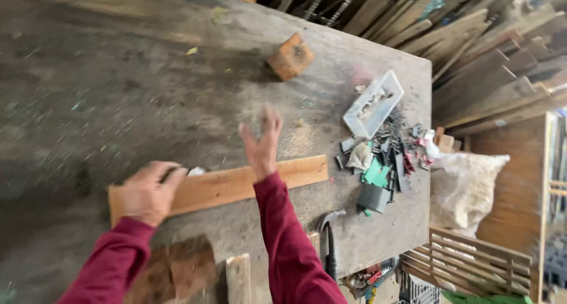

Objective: The person hammers nails into wooden planks and joins wooden blocks together by hand using a hammer on a workshop bench.

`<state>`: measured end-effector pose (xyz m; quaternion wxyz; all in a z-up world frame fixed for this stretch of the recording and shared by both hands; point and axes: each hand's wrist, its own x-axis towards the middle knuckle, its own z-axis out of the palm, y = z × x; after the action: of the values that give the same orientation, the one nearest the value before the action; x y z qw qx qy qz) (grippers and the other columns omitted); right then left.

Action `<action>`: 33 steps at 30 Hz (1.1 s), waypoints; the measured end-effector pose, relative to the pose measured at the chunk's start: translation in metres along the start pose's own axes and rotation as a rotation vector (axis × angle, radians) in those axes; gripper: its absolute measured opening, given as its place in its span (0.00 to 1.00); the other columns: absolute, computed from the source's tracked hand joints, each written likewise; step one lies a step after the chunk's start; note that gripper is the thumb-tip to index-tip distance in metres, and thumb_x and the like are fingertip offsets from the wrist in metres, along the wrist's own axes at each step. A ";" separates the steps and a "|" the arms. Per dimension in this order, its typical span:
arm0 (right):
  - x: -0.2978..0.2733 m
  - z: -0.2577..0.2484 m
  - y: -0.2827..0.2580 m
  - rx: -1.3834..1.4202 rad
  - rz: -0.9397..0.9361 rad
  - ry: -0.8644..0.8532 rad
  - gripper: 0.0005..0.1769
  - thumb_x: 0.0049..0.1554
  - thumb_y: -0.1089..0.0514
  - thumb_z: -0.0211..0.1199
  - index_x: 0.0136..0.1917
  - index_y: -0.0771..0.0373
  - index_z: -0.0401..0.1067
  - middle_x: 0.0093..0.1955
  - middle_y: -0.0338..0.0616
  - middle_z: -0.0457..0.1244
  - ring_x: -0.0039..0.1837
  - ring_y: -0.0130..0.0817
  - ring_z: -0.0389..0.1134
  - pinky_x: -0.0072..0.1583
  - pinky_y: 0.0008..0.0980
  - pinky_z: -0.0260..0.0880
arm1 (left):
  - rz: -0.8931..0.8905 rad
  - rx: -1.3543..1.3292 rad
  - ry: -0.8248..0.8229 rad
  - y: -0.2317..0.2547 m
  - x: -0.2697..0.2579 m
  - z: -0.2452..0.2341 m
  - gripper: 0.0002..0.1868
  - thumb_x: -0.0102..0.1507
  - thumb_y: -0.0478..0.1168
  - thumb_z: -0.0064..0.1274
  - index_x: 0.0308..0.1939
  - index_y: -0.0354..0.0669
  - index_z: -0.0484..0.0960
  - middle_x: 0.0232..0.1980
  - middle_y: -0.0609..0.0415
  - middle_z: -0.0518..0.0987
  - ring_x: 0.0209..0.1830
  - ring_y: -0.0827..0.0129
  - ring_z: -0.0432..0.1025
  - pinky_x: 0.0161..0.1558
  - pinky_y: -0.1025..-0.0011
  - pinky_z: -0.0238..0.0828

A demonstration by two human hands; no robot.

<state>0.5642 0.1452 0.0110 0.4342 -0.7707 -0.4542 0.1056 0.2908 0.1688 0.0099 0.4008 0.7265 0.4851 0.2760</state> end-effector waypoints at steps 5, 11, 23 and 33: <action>0.140 0.012 0.061 -0.076 0.289 0.355 0.64 0.48 0.41 0.79 0.81 0.67 0.42 0.73 0.61 0.38 0.75 0.51 0.42 0.72 0.56 0.55 | 0.109 0.125 -0.225 0.052 0.079 0.097 0.11 0.64 0.52 0.55 0.44 0.53 0.84 0.39 0.58 0.82 0.38 0.61 0.78 0.38 0.63 0.76; 0.184 0.042 0.097 -0.046 0.273 0.380 0.60 0.46 0.36 0.77 0.77 0.65 0.50 0.69 0.57 0.46 0.75 0.50 0.49 0.72 0.56 0.59 | 0.164 0.419 -0.255 0.019 0.112 0.139 0.13 0.70 0.53 0.49 0.41 0.50 0.79 0.38 0.58 0.80 0.37 0.65 0.78 0.37 0.66 0.78; -0.010 -0.068 0.002 1.006 0.259 0.042 0.48 0.54 0.49 0.72 0.77 0.69 0.52 0.72 0.51 0.54 0.73 0.42 0.58 0.72 0.40 0.62 | -0.129 -0.137 -0.254 0.026 0.129 0.110 0.30 0.61 0.63 0.57 0.61 0.55 0.83 0.49 0.47 0.83 0.51 0.55 0.77 0.52 0.55 0.73; -0.176 -0.087 -0.130 0.772 0.161 -0.660 0.59 0.43 0.55 0.78 0.80 0.60 0.48 0.78 0.50 0.51 0.80 0.44 0.54 0.80 0.44 0.55 | 0.044 0.327 -0.811 0.101 -0.032 -0.123 0.65 0.39 0.65 0.76 0.77 0.69 0.58 0.59 0.49 0.75 0.58 0.55 0.72 0.58 0.57 0.71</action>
<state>0.4343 -0.0168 0.1225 0.5111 -0.5122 -0.4343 0.5364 0.2303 0.1573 0.1604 0.4326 0.8401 0.3102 -0.1037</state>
